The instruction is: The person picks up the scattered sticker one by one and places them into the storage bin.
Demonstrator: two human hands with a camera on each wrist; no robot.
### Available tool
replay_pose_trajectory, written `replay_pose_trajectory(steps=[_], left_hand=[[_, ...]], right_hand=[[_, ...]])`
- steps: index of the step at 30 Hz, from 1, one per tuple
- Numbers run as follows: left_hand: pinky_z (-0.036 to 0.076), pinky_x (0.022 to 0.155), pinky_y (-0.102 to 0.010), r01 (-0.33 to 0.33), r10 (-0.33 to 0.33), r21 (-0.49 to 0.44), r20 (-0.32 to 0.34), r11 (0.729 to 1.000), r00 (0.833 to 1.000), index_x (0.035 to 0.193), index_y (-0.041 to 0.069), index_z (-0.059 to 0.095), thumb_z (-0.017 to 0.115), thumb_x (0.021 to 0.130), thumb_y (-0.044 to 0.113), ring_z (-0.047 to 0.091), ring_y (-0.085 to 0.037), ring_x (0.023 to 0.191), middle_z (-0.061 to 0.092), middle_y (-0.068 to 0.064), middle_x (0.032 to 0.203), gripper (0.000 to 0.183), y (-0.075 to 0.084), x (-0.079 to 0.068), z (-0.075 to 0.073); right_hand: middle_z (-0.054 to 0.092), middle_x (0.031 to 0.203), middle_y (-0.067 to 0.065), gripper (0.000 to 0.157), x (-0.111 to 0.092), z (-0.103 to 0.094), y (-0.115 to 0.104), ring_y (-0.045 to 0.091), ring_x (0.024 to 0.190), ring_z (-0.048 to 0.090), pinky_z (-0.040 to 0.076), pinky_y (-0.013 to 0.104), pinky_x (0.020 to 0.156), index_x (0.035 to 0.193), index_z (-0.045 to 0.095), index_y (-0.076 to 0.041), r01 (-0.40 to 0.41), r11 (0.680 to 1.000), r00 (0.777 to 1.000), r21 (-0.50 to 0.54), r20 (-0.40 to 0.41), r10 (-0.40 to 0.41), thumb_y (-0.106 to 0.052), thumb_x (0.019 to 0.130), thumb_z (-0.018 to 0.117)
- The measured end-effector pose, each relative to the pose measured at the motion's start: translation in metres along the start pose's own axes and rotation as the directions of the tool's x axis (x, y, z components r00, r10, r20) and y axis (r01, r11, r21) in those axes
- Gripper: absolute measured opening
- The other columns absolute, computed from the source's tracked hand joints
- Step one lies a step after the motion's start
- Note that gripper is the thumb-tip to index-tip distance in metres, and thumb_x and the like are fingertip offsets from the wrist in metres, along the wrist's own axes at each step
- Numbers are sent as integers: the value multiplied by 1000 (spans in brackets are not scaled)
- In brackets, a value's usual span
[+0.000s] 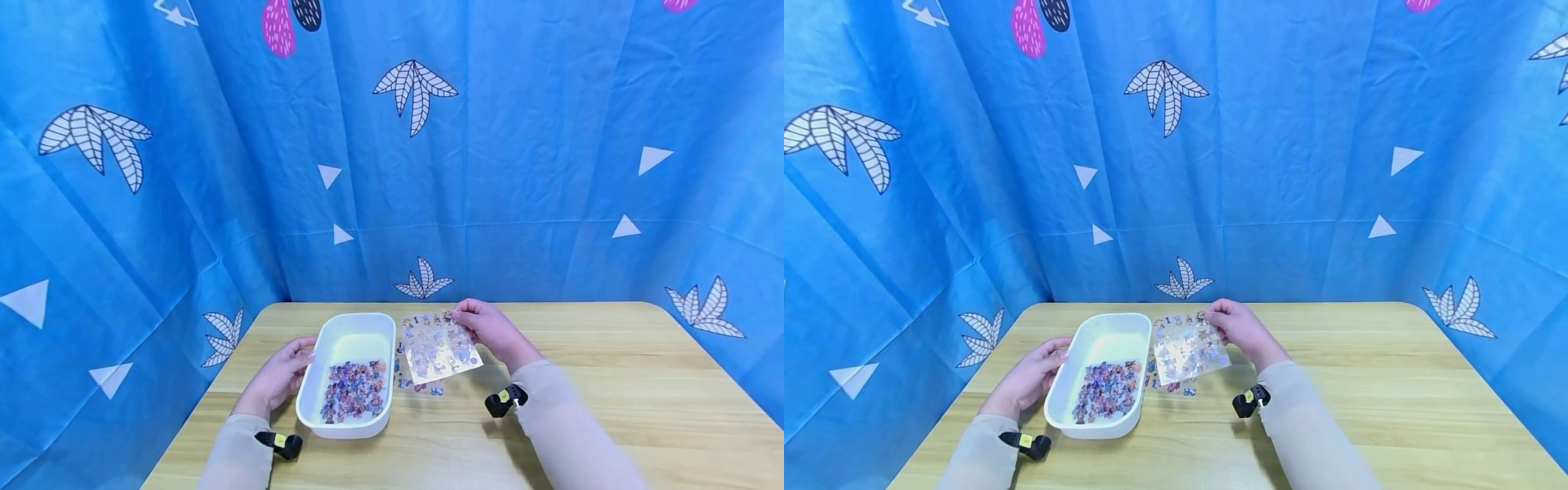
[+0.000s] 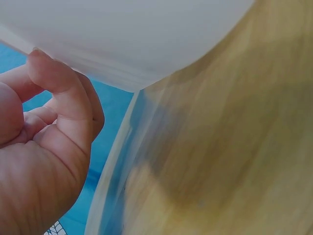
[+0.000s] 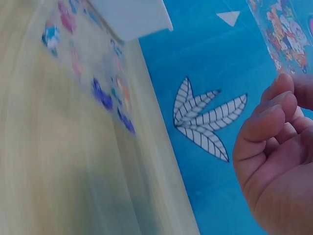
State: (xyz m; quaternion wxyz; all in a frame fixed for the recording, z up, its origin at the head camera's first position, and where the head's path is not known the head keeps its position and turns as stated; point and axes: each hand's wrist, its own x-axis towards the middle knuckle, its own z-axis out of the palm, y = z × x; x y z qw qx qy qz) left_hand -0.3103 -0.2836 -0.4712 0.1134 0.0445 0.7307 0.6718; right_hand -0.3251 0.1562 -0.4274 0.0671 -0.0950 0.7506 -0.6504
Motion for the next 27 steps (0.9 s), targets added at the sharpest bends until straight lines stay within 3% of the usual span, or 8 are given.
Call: replay_pose_trajectory(steps=[12, 16, 27], left_hand=[[55, 67, -25, -9, 9, -13, 22, 1000, 1000, 149, -1, 39, 54, 105, 11, 62, -15, 82, 60, -13, 107, 48, -3, 2, -3], [51, 63, -23, -6, 7, -19, 18, 1000, 1000, 148, -1, 40, 54, 104, 10, 60, -14, 80, 60, -11, 105, 48, -4, 2, -4], [54, 67, -24, -18, 19, -37, 42, 999, 999, 150, -2, 36, 52, 105, 9, 63, -14, 82, 62, -12, 109, 49, -2, 2, -3]], right_hand=[[60, 85, 6, 15, 10, 35, 1, 17, 70, 54, 51, 30, 63, 103, 65, -4, -15, 999, 1000, 42, 7, 15, -17, 102, 57], [57, 80, 5, 15, 13, 48, 1, 17, 69, 52, 49, 31, 65, 103, 66, -6, -31, 999, 999, 31, 10, 31, -19, 102, 59], [58, 82, 5, 17, 16, 81, 2, 15, 66, 50, 48, 29, 64, 105, 64, -6, -6, 999, 997, 47, 83, 2, -21, 103, 57]])
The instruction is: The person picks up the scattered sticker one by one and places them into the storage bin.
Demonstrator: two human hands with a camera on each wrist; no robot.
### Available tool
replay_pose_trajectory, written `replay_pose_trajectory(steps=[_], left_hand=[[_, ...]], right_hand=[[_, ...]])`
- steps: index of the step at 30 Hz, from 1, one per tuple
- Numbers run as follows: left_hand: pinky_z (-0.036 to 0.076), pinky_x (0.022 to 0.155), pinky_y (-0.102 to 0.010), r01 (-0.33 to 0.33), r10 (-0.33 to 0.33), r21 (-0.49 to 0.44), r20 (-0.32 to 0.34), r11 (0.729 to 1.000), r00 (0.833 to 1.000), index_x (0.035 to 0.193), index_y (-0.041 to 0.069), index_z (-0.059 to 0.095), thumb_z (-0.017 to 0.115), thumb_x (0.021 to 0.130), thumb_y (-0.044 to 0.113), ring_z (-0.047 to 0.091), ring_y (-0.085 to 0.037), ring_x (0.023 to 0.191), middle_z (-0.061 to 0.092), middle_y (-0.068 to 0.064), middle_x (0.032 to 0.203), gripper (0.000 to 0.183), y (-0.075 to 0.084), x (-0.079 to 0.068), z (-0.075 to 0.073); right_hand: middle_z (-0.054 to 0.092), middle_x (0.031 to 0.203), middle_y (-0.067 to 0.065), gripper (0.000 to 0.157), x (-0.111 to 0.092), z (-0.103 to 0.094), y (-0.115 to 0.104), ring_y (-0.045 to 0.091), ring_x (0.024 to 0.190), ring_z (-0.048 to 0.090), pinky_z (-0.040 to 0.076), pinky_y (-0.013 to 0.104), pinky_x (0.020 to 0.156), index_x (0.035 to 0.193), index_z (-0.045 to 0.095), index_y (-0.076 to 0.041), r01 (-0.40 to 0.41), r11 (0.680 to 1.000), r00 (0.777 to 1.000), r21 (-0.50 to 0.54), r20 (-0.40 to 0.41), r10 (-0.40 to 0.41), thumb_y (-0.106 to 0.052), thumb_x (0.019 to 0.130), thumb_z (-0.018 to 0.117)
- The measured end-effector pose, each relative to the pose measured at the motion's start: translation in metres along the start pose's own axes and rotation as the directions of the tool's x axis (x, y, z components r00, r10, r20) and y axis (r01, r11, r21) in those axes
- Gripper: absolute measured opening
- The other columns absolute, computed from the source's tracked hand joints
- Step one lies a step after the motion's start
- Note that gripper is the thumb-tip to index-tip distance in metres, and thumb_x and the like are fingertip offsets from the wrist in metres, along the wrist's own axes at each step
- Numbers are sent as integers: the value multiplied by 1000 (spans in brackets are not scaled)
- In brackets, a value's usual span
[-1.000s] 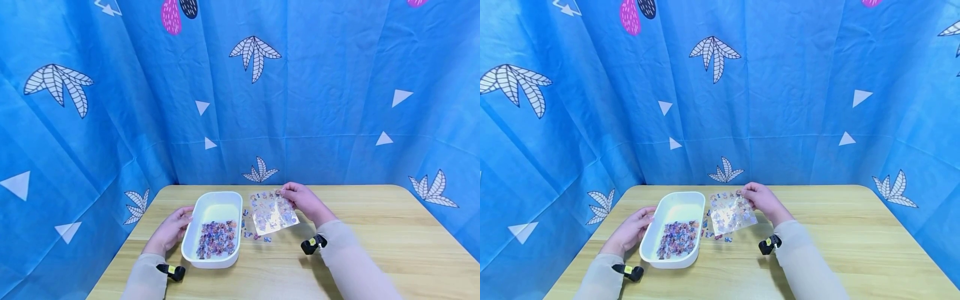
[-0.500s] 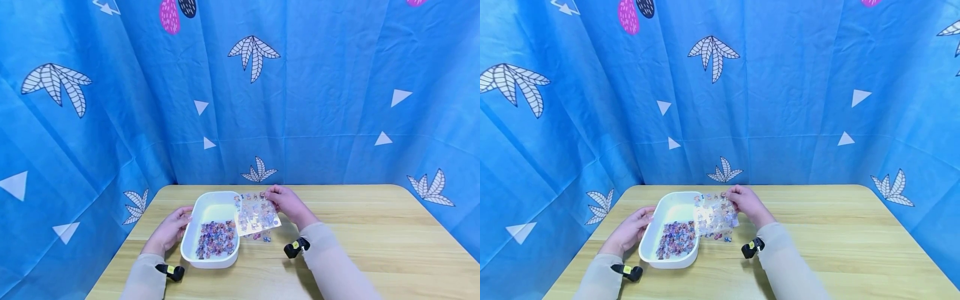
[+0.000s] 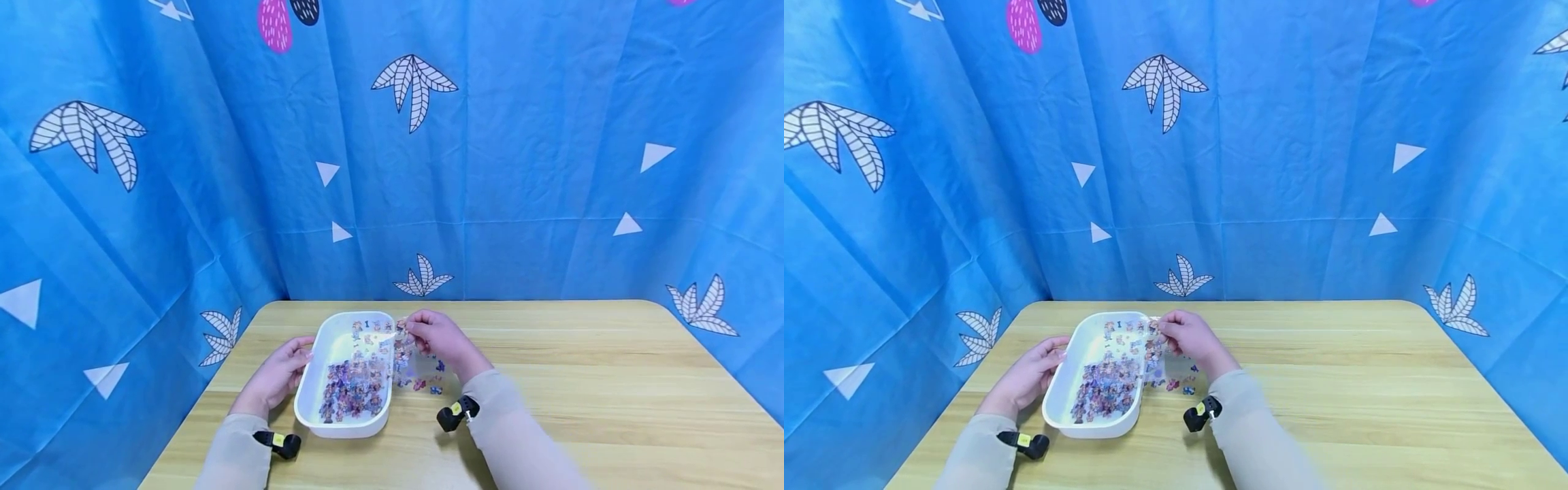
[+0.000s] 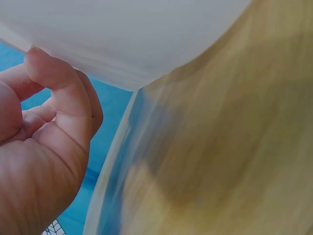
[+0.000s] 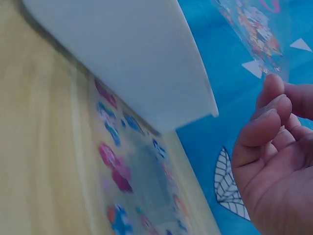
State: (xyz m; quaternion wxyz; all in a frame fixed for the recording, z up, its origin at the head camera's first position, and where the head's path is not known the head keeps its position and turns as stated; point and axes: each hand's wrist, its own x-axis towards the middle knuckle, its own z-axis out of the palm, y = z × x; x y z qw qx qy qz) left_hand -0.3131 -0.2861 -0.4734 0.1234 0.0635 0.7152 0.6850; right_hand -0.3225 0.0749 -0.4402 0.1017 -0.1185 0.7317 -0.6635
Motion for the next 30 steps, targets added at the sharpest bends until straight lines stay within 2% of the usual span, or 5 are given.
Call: replay_pose_trajectory(steps=[6, 12, 17, 24, 30], left_hand=[[55, 69, -25, 3, -3, 0, -5, 1000, 1000, 150, -3, 36, 53, 105, 10, 64, -15, 84, 62, -12, 109, 50, 1, -2, 0], [55, 70, -25, -5, 5, 7, 0, 1000, 1000, 150, -5, 34, 53, 105, 10, 63, -14, 84, 61, -12, 107, 51, 2, -2, 1], [55, 68, -24, -8, 8, 5, 15, 1000, 1000, 149, -5, 35, 53, 104, 9, 63, -14, 82, 62, -10, 106, 50, 3, 0, 2], [53, 64, -22, 1, -1, -7, 17, 1000, 1000, 150, -4, 35, 52, 105, 8, 61, -12, 80, 59, -9, 104, 50, 4, 4, 2], [54, 68, -24, -5, 5, 3, 14, 1000, 1000, 150, -5, 34, 53, 104, 9, 61, -14, 84, 58, -9, 105, 51, 1, 3, 0]], right_hand=[[61, 90, 12, 18, 1, 12, 1, 14, 66, 49, 47, 27, 63, 109, 65, -4, 11, 998, 1000, 63, 29, -12, -19, 103, 57], [63, 89, 8, 19, 3, 17, -1, 15, 67, 51, 47, 27, 63, 110, 65, -5, 26, 997, 999, 70, 30, -29, -21, 102, 58], [62, 87, 5, 18, 2, 21, 2, 14, 67, 52, 49, 27, 63, 108, 65, -6, -2, 997, 999, 84, 34, -1, -21, 102, 59], [63, 89, 9, 17, -2, 28, 1, 15, 70, 55, 51, 26, 64, 111, 62, -3, -10, 984, 1000, 180, 24, 6, -18, 103, 58], [66, 93, 11, 17, -2, 33, 3, 18, 74, 58, 54, 29, 67, 109, 62, -5, -26, 985, 999, 169, 46, 18, -19, 101, 61]])
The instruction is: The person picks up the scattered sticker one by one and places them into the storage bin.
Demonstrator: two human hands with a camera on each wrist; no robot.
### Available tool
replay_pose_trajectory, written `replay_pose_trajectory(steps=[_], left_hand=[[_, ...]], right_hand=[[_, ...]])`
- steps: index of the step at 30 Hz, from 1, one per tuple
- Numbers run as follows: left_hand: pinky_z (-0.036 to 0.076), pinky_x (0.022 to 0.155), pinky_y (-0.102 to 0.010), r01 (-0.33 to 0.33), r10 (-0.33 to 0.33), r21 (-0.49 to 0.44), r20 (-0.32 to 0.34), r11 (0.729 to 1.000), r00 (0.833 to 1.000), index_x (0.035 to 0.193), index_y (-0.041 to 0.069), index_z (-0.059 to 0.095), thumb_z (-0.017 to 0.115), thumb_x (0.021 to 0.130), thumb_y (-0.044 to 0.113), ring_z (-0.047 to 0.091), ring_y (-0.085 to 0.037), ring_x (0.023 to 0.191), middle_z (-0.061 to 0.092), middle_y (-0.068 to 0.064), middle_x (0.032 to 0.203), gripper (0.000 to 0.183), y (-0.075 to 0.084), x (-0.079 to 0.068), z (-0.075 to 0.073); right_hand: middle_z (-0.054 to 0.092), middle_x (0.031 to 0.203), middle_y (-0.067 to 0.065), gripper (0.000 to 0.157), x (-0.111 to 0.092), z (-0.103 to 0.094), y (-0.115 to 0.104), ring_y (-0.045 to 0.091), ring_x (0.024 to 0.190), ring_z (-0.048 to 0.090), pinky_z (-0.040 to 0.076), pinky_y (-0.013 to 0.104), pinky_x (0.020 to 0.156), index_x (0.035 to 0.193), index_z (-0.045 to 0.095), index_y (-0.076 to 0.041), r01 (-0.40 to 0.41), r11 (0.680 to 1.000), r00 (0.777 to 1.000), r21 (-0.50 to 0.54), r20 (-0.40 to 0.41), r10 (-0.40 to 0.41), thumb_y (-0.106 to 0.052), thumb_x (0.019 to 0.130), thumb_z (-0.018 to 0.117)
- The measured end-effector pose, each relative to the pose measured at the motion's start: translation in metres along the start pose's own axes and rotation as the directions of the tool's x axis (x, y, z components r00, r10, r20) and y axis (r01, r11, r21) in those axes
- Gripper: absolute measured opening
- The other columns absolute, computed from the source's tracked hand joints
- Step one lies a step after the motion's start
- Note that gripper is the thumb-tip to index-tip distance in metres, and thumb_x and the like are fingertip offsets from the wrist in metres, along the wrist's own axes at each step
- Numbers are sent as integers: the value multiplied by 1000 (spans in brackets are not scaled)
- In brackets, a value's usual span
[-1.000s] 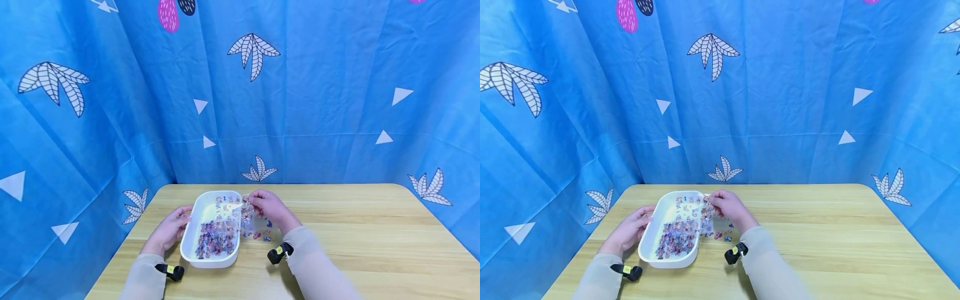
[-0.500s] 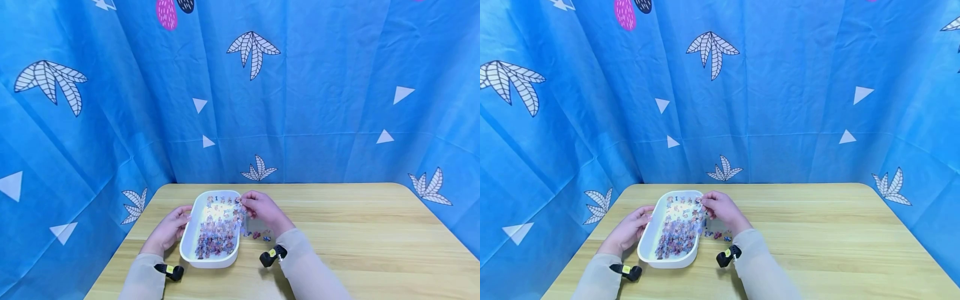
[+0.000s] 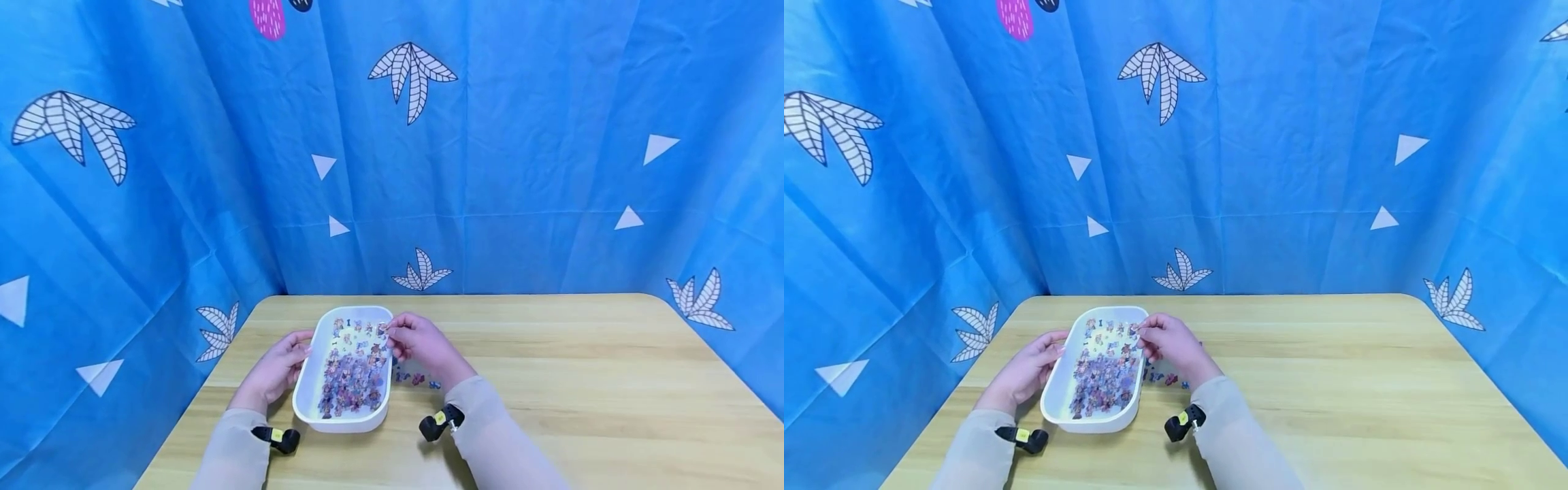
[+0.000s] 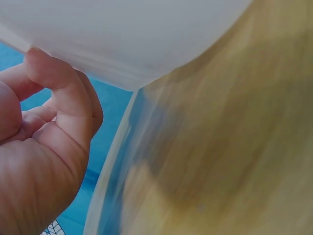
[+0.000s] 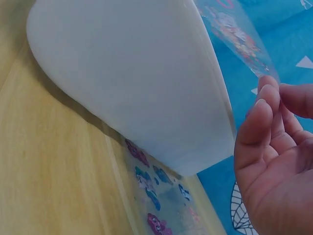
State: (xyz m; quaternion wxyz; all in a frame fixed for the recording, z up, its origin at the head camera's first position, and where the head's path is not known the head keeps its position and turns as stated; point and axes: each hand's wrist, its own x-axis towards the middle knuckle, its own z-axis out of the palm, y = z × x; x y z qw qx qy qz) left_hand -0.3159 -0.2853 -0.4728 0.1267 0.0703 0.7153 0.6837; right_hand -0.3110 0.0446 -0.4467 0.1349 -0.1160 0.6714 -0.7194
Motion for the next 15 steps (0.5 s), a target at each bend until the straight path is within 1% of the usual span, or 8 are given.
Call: replay_pose_trajectory(steps=[3, 5, 8, 12, 15], left_hand=[[55, 69, -25, 7, -7, -8, -6, 1000, 1000, 149, -3, 36, 53, 104, 8, 62, -15, 84, 59, -10, 105, 50, 0, 0, 0], [55, 68, -25, 12, -12, -7, -4, 1000, 1000, 150, -3, 35, 53, 104, 9, 62, -15, 83, 60, -10, 106, 50, 0, 0, -1], [54, 66, -24, 24, -24, -10, -19, 1000, 1000, 149, -1, 37, 53, 104, 9, 62, -14, 81, 61, -9, 105, 49, 0, -1, -1], [53, 66, -23, 12, -12, 3, -12, 1000, 1000, 150, -3, 35, 53, 105, 10, 62, -13, 82, 61, -9, 105, 50, 1, -2, -2], [53, 68, -23, -4, 4, 4, 9, 1000, 1000, 150, -5, 33, 53, 105, 11, 61, -13, 83, 60, -9, 105, 52, 2, -3, -2]], right_hand=[[66, 93, 12, 16, -1, 1, 0, 19, 74, 59, 55, 30, 68, 106, 62, -5, -6, 1000, 1000, -29, 5, 7, -19, 100, 63], [67, 93, 12, 15, -2, 2, 0, 19, 74, 59, 55, 31, 68, 105, 62, -5, -1, 999, 1000, -47, 6, 1, -19, 100, 62], [67, 94, 12, 14, -3, 4, 0, 19, 75, 60, 55, 32, 68, 105, 63, -6, 15, 997, 1000, -77, 15, -14, -19, 100, 62], [68, 94, 13, 14, -4, 5, 1, 19, 74, 60, 54, 32, 68, 106, 63, -6, 24, 996, 999, -89, 27, -22, -18, 100, 62], [68, 92, 12, 15, -4, 5, 1, 19, 73, 60, 54, 31, 67, 105, 63, -4, 20, 996, 999, -85, 32, -18, -17, 99, 63]])
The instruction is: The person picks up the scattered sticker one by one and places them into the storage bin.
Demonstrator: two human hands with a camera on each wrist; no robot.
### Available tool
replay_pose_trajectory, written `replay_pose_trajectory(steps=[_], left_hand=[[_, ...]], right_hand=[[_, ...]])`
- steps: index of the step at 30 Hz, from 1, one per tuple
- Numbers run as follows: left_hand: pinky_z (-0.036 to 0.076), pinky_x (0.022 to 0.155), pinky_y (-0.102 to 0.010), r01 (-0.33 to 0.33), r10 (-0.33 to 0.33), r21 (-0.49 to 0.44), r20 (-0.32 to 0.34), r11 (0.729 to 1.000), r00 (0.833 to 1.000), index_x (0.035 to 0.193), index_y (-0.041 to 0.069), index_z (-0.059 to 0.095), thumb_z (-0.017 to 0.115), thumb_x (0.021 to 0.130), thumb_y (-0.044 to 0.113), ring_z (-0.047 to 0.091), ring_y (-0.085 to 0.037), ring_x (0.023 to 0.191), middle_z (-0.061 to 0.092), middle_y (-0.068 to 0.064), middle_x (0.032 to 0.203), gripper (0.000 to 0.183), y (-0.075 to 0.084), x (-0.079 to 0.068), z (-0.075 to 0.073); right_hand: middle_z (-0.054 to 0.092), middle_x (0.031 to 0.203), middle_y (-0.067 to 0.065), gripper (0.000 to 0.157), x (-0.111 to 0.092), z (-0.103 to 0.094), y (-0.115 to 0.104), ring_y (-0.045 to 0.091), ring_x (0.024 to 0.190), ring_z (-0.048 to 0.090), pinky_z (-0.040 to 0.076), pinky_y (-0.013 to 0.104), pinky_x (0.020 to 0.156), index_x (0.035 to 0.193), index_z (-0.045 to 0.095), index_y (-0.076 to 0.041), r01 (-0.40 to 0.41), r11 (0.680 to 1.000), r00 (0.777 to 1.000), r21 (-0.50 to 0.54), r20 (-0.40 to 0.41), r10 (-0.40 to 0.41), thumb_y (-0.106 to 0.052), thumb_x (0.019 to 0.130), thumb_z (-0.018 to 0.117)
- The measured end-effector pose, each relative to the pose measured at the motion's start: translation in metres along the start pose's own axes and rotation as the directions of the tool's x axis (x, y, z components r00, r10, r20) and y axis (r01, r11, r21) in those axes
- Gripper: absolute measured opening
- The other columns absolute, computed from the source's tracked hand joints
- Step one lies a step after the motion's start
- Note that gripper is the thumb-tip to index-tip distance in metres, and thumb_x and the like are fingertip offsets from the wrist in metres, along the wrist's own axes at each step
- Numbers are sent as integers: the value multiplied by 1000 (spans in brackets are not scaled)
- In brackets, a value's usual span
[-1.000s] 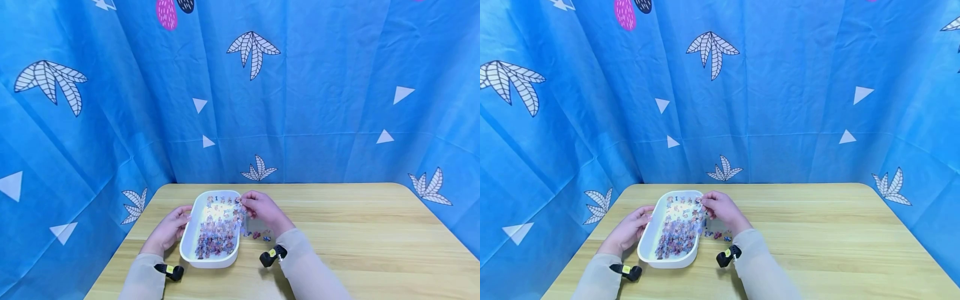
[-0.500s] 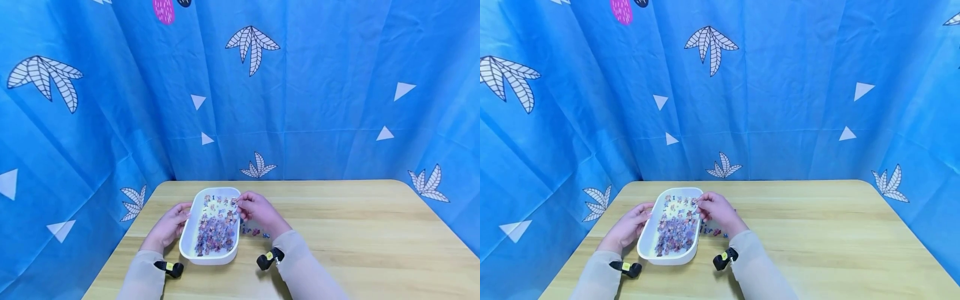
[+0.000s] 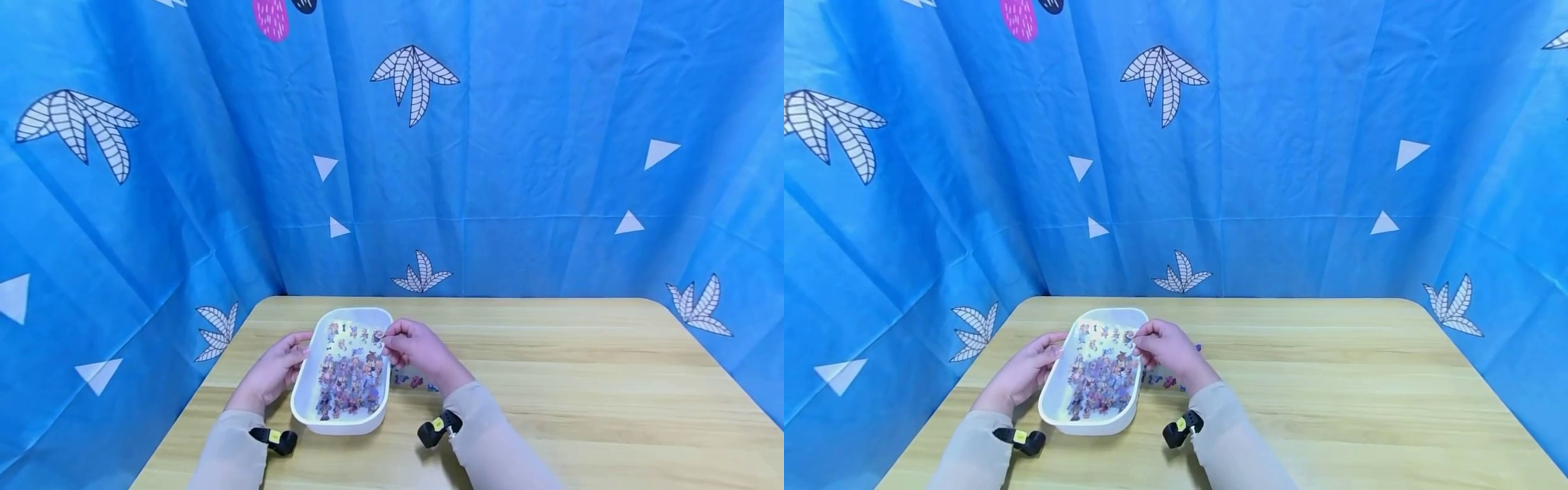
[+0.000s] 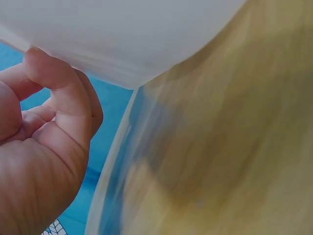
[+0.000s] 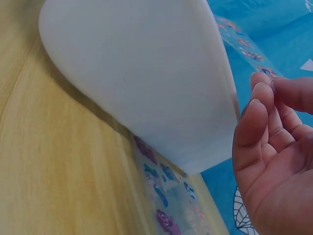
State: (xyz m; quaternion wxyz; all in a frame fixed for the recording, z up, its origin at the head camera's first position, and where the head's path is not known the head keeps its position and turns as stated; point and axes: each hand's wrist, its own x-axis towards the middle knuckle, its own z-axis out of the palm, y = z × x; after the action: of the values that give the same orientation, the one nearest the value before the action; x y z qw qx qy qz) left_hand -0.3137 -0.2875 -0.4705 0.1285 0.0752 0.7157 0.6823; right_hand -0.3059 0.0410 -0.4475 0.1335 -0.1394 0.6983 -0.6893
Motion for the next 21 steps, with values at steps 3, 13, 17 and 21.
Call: replay_pose_trajectory(steps=[3, 13, 17, 21], left_hand=[[53, 66, -23, 1, -1, -3, 0, 1000, 1000, 150, -6, 33, 53, 105, 9, 61, -13, 82, 59, -9, 103, 52, 1, 0, 2], [54, 66, -23, 9, -9, -8, -24, 1000, 1000, 150, -3, 35, 54, 104, 9, 62, -13, 82, 61, -9, 106, 51, 1, 1, 1], [55, 68, -24, -1, 1, -4, -5, 1000, 1000, 151, -5, 32, 53, 105, 9, 62, -13, 82, 61, -10, 106, 52, 0, -1, 1], [55, 68, -24, 9, -9, -4, -11, 1000, 1000, 151, -4, 34, 53, 104, 9, 62, -13, 82, 60, -10, 105, 52, -1, 0, 3]], right_hand=[[67, 91, 12, 16, 0, -1, 1, 19, 73, 60, 55, 32, 68, 105, 62, -2, -1, 1000, 1000, -5, 4, 1, -16, 99, 63], [63, 84, 12, 16, 0, 0, 3, 22, 73, 62, 59, 36, 70, 105, 63, -2, -2, 1000, 1000, -14, 12, 2, -15, 97, 66], [63, 83, 13, 16, -1, 1, 4, 22, 72, 62, 59, 36, 69, 105, 64, -2, -3, 1000, 1000, -24, 18, 3, -16, 97, 67], [65, 86, 13, 14, -1, 0, 7, 21, 71, 62, 59, 36, 68, 104, 66, -4, -11, 999, 1000, -38, 11, 12, -16, 97, 66]])
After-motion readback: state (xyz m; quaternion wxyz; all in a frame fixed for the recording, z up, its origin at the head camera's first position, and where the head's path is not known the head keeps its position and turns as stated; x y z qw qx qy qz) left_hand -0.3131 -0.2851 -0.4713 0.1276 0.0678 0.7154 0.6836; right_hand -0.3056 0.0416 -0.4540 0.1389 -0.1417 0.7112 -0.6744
